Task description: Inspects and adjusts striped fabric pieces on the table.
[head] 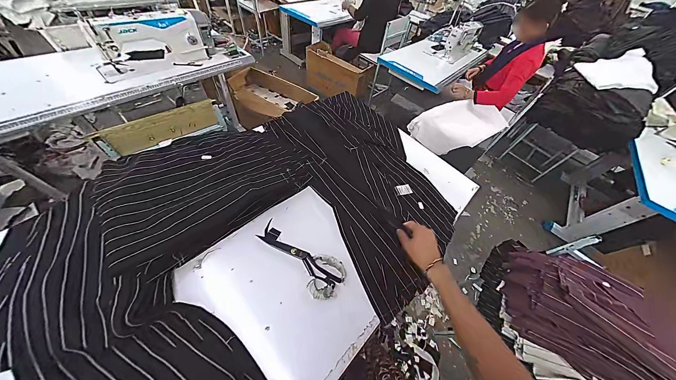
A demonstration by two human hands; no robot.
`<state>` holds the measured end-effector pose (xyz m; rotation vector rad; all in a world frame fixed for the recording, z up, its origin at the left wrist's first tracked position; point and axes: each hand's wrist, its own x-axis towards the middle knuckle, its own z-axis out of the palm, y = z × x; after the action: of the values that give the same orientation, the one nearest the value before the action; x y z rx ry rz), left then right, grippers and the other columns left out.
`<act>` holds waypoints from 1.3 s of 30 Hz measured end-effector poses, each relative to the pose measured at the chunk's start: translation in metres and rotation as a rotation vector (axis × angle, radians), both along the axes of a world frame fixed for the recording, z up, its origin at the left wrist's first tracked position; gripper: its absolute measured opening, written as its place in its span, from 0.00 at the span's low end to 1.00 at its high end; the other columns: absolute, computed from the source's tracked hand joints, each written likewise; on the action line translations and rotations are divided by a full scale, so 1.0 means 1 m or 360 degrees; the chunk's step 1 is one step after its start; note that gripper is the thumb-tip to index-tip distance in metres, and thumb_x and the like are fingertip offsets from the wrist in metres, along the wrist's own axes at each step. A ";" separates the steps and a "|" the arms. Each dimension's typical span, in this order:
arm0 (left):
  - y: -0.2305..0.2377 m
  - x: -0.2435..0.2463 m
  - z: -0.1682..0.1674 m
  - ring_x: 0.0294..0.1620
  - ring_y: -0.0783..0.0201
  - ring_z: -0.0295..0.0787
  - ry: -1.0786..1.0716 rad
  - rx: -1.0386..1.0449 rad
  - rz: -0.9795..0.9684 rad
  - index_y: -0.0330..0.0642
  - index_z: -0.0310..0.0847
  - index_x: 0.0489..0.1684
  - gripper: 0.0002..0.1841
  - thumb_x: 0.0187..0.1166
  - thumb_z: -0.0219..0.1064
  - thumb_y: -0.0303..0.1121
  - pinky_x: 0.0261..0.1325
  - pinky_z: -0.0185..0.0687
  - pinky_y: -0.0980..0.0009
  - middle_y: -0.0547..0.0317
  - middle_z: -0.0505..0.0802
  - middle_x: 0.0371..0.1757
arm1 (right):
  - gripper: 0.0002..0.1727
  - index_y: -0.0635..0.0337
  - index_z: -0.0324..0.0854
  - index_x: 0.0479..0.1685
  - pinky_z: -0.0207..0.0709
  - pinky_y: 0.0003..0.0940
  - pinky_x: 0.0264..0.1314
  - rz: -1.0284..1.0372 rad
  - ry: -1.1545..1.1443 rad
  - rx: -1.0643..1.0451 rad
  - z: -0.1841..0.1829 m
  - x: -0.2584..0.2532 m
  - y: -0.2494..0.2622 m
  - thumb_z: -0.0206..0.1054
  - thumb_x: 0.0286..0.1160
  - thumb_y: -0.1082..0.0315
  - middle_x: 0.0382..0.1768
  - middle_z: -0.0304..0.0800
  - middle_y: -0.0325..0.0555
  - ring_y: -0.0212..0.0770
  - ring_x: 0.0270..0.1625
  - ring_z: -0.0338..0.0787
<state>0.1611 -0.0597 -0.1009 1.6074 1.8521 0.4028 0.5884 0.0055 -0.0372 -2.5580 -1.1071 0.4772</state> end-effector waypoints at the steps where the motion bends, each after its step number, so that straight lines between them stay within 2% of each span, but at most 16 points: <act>1: -0.001 0.000 0.000 0.68 0.26 0.79 -0.0020 0.0006 -0.0004 0.22 0.57 0.84 0.47 0.73 0.75 0.48 0.73 0.72 0.38 0.21 0.82 0.65 | 0.22 0.65 0.85 0.67 0.73 0.60 0.75 -0.0008 -0.0085 0.0087 0.016 0.013 -0.003 0.60 0.87 0.58 0.61 0.90 0.64 0.61 0.68 0.87; 4: -0.003 -0.007 -0.003 0.64 0.24 0.80 -0.0104 0.0047 -0.0048 0.20 0.58 0.83 0.46 0.74 0.75 0.46 0.72 0.70 0.33 0.19 0.83 0.62 | 0.21 0.66 0.87 0.62 0.74 0.62 0.72 -0.0038 -0.0383 0.0525 0.086 0.034 -0.009 0.59 0.89 0.58 0.58 0.92 0.65 0.62 0.64 0.90; 6: -0.003 -0.011 -0.009 0.63 0.25 0.81 -0.0097 0.0073 -0.0088 0.21 0.60 0.82 0.45 0.73 0.76 0.46 0.70 0.73 0.33 0.20 0.84 0.61 | 0.17 0.66 0.90 0.57 0.77 0.63 0.67 0.0074 -0.0551 0.0825 0.127 0.032 -0.011 0.65 0.85 0.62 0.53 0.93 0.64 0.62 0.59 0.92; 8: -0.004 -0.009 -0.010 0.64 0.23 0.80 -0.0089 0.0158 -0.0099 0.23 0.64 0.81 0.45 0.70 0.78 0.46 0.68 0.74 0.31 0.19 0.83 0.62 | 0.13 0.64 0.91 0.53 0.79 0.62 0.61 0.0251 -0.0574 0.1022 0.146 0.017 -0.014 0.72 0.79 0.64 0.49 0.94 0.61 0.59 0.55 0.92; 9: -0.007 -0.006 -0.008 0.67 0.21 0.79 -0.0099 0.0209 -0.0092 0.24 0.66 0.80 0.45 0.69 0.80 0.47 0.68 0.73 0.29 0.18 0.82 0.64 | 0.13 0.63 0.92 0.51 0.80 0.61 0.60 0.0351 -0.0541 0.1064 0.144 0.006 -0.015 0.74 0.77 0.64 0.49 0.94 0.59 0.57 0.54 0.93; 12: -0.021 0.001 0.000 0.67 0.25 0.81 -0.0210 0.0207 -0.0172 0.27 0.70 0.78 0.42 0.70 0.79 0.47 0.68 0.75 0.31 0.22 0.83 0.66 | 0.16 0.66 0.91 0.51 0.80 0.59 0.63 0.0612 -0.0358 0.0979 0.098 -0.030 -0.026 0.74 0.76 0.61 0.51 0.94 0.60 0.57 0.56 0.93; 16: -0.042 0.010 0.009 0.73 0.41 0.80 -0.0348 -0.0285 -0.0557 0.37 0.69 0.82 0.34 0.80 0.70 0.48 0.76 0.75 0.46 0.36 0.82 0.73 | 0.17 0.64 0.88 0.62 0.77 0.60 0.71 0.0902 -0.0120 0.0416 0.008 -0.077 -0.050 0.60 0.88 0.63 0.58 0.93 0.60 0.58 0.64 0.91; 18: -0.050 0.009 0.012 0.71 0.42 0.82 -0.0349 -0.0381 -0.0666 0.42 0.66 0.86 0.32 0.85 0.66 0.43 0.74 0.76 0.48 0.37 0.81 0.73 | 0.17 0.62 0.88 0.64 0.75 0.62 0.73 0.0887 -0.0069 0.0295 -0.023 -0.095 -0.061 0.59 0.89 0.65 0.60 0.93 0.60 0.60 0.65 0.91; 20: -0.049 0.005 0.017 0.69 0.41 0.84 -0.0248 -0.0335 -0.0722 0.49 0.62 0.90 0.28 0.89 0.59 0.35 0.71 0.80 0.46 0.36 0.81 0.72 | 0.17 0.64 0.89 0.63 0.74 0.63 0.73 0.0826 -0.0041 0.0301 -0.041 -0.103 -0.067 0.60 0.88 0.66 0.60 0.93 0.61 0.61 0.65 0.91; 22: -0.037 0.000 0.023 0.71 0.37 0.81 -0.0071 -0.0255 -0.0852 0.54 0.64 0.90 0.28 0.89 0.53 0.28 0.69 0.80 0.43 0.34 0.80 0.72 | 0.16 0.65 0.89 0.61 0.75 0.63 0.72 0.0793 -0.0023 0.0354 -0.052 -0.106 -0.069 0.61 0.87 0.66 0.58 0.93 0.62 0.61 0.64 0.91; 24: -0.020 -0.005 0.027 0.73 0.36 0.78 0.0049 -0.0251 -0.1016 0.46 0.75 0.80 0.21 0.90 0.53 0.27 0.70 0.76 0.42 0.33 0.80 0.72 | 0.16 0.66 0.89 0.61 0.74 0.61 0.73 0.0774 -0.0004 0.0366 -0.060 -0.109 -0.071 0.63 0.86 0.65 0.59 0.92 0.63 0.60 0.65 0.90; 26: -0.008 -0.003 0.034 0.74 0.37 0.78 0.0091 -0.0244 -0.1142 0.37 0.80 0.70 0.17 0.91 0.51 0.28 0.72 0.73 0.43 0.33 0.81 0.70 | 0.17 0.67 0.88 0.62 0.74 0.61 0.73 0.0742 0.0006 0.0391 -0.064 -0.110 -0.072 0.63 0.86 0.65 0.60 0.92 0.63 0.61 0.66 0.89; 28: -0.005 0.006 0.038 0.70 0.37 0.81 0.0004 -0.0054 -0.1110 0.33 0.80 0.66 0.17 0.93 0.48 0.29 0.71 0.75 0.44 0.33 0.84 0.66 | 0.17 0.66 0.88 0.62 0.73 0.63 0.72 0.0654 0.0018 0.0433 -0.068 -0.110 -0.075 0.64 0.86 0.63 0.60 0.92 0.63 0.61 0.66 0.89; 31: -0.007 0.035 0.031 0.60 0.38 0.88 -0.0268 0.0381 -0.0856 0.31 0.84 0.60 0.17 0.92 0.49 0.30 0.64 0.82 0.48 0.33 0.88 0.56 | 0.18 0.69 0.88 0.61 0.72 0.65 0.70 0.0506 0.0049 0.0547 -0.076 -0.110 -0.079 0.65 0.86 0.63 0.57 0.92 0.66 0.63 0.64 0.90; 35: 0.007 0.069 0.005 0.63 0.41 0.87 -0.0525 0.0300 -0.0838 0.33 0.83 0.63 0.18 0.93 0.48 0.31 0.68 0.80 0.50 0.34 0.87 0.61 | 0.17 0.66 0.89 0.58 0.75 0.61 0.67 0.0446 0.0122 0.0576 -0.080 -0.116 -0.082 0.72 0.79 0.63 0.55 0.92 0.62 0.58 0.60 0.90; 39: 0.011 0.083 -0.007 0.76 0.44 0.79 -0.0609 0.0182 -0.0963 0.36 0.81 0.70 0.17 0.91 0.54 0.31 0.80 0.69 0.50 0.39 0.83 0.74 | 0.13 0.65 0.90 0.55 0.78 0.53 0.67 0.0475 0.0121 0.0661 -0.087 -0.124 -0.087 0.72 0.78 0.68 0.56 0.90 0.62 0.55 0.60 0.89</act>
<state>0.2441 -0.0491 -0.1076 1.9100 1.0154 0.5012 0.4643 -0.0817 -0.1242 -2.0152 -1.4009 0.3626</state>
